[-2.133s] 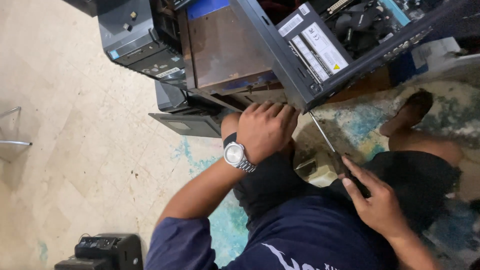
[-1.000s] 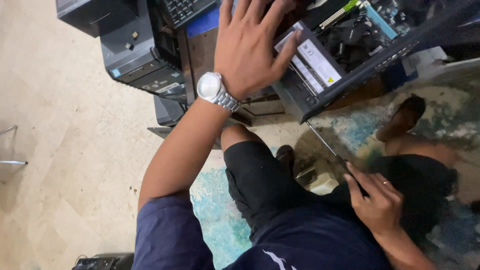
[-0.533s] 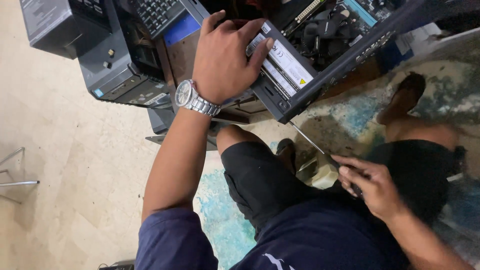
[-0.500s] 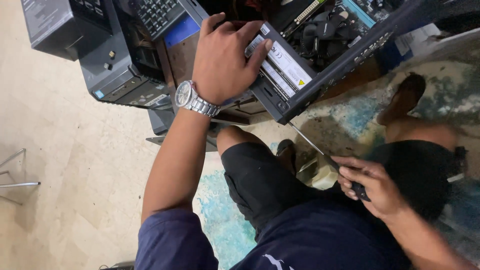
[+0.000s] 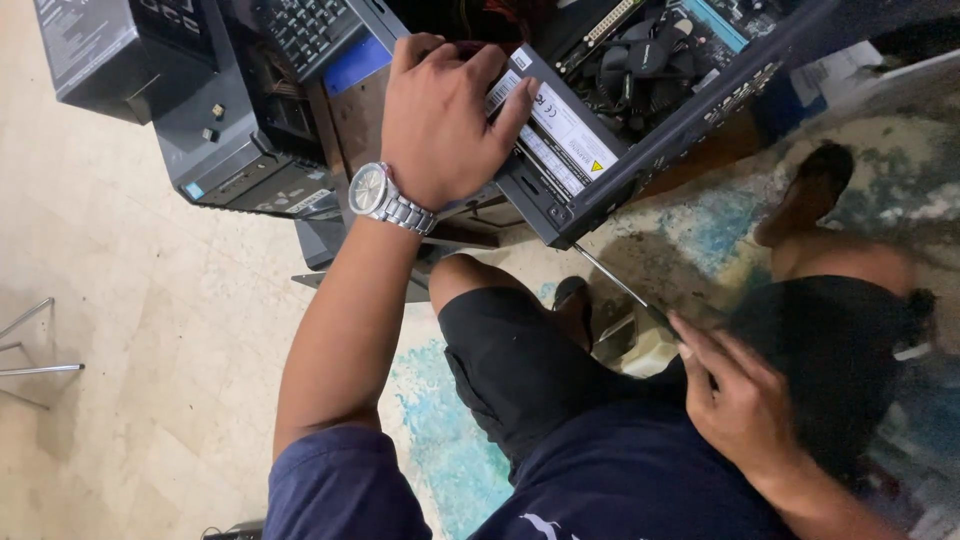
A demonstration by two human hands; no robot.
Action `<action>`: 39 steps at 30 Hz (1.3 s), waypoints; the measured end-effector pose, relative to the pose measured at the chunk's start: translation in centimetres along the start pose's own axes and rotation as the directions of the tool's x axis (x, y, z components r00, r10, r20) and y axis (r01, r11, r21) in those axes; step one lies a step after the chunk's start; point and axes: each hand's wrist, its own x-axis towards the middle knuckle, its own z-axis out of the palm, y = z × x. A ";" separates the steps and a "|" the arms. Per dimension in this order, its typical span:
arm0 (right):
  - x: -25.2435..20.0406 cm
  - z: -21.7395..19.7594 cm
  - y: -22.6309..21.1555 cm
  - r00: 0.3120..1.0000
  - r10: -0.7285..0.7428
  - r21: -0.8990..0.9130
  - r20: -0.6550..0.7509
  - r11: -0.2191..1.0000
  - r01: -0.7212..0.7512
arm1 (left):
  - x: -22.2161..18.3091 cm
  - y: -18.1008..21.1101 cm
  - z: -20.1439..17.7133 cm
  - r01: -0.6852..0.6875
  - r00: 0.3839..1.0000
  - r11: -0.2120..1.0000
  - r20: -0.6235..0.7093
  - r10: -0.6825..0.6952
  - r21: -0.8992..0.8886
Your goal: Securing a power supply unit into a computer case using a screwdriver
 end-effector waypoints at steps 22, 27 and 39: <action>1.3 -0.2 -0.5 1.000 -0.010 -0.023 -0.019 1.000 0.010 | -0.1 -0.2 0.5 0.007 1.000 1.000 -0.025 -0.008 -0.003; 0.8 0.5 2.1 0.724 0.414 0.470 0.552 0.563 -0.680 | -0.3 -0.1 0.9 0.030 0.998 0.999 -0.055 -0.031 -0.023; 1.5 0.6 1.4 0.538 0.635 0.273 0.555 0.472 -0.838 | -0.1 -0.3 0.8 0.023 1.000 1.000 -0.020 -0.023 -0.008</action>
